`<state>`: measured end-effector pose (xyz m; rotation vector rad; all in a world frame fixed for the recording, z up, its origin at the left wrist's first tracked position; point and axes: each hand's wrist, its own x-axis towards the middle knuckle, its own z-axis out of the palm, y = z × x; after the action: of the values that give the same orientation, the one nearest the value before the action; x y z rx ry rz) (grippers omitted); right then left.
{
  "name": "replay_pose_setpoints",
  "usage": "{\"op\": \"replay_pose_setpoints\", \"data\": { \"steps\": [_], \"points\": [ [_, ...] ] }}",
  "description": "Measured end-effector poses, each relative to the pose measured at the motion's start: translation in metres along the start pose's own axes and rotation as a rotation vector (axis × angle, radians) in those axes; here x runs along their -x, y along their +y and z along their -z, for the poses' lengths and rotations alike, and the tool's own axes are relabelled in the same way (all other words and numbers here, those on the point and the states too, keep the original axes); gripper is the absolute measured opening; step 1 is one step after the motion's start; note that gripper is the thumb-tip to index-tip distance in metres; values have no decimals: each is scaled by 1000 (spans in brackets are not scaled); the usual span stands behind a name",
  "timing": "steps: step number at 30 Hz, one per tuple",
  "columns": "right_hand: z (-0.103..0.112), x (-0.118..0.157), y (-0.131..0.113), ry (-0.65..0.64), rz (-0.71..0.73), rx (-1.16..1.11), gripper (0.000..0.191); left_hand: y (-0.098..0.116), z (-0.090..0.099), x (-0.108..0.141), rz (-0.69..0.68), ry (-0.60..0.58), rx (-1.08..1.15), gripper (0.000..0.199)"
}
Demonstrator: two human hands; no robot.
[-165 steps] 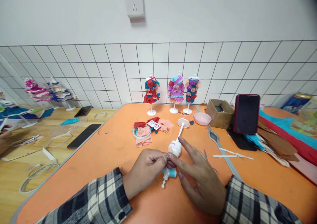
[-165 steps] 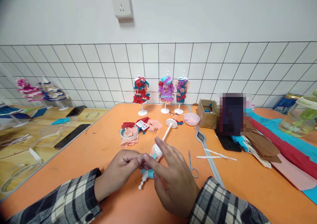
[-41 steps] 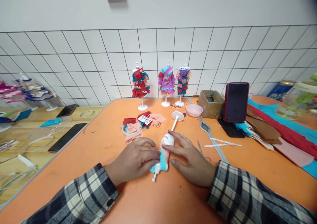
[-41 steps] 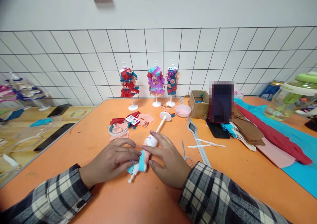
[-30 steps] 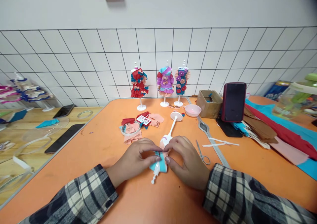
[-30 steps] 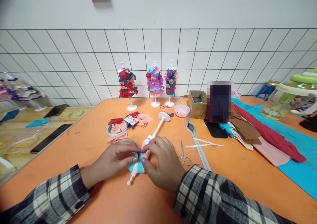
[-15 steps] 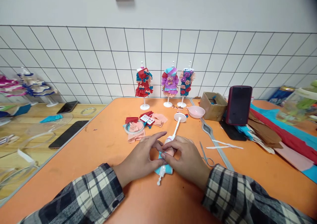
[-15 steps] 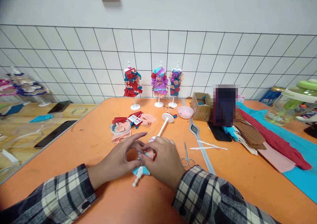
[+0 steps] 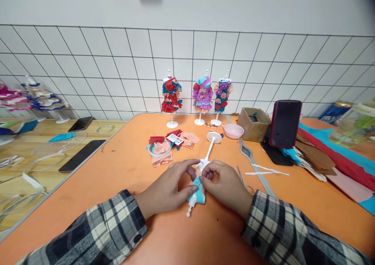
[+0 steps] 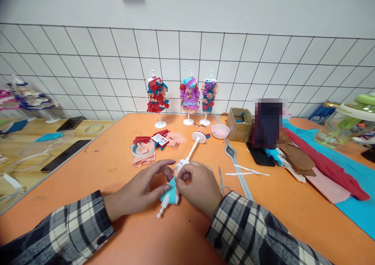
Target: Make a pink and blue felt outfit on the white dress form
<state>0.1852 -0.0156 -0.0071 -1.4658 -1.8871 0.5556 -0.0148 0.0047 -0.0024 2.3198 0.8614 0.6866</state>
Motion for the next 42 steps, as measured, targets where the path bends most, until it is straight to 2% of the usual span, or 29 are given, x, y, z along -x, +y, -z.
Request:
{"op": "replay_pose_setpoints", "data": {
  "steps": [9,15,26,31,34,36,38,40,42],
  "points": [
    [-2,-1,5,-24,-49,30,7,3,-1,-3,10,-20,36,39],
    [-1,-2,3,-12,-36,73,6,6,-1,-1,-67,-1,-46,20],
    [-2,-1,3,-21,-7,113,6,4,-1,-1,-129,29,-119,22],
    [-3,-1,2,-15,-17,92,3,7,0,-2,-134,8,-215,16],
    [-5,-2,6,44,-72,52,16,9,2,-3,-116,-8,-227,18],
    [-2,-2,11,77,0,17,23,9,3,-4,-108,-16,-219,19],
    [4,-2,17,59,197,34,31,7,4,-3,-113,-20,-211,19],
    [11,-2,24,18,393,137,46,4,4,-3,-115,-21,-184,18],
    [16,-3,29,-6,476,303,55,2,3,-3,-102,-29,-129,18]
  ]
}}
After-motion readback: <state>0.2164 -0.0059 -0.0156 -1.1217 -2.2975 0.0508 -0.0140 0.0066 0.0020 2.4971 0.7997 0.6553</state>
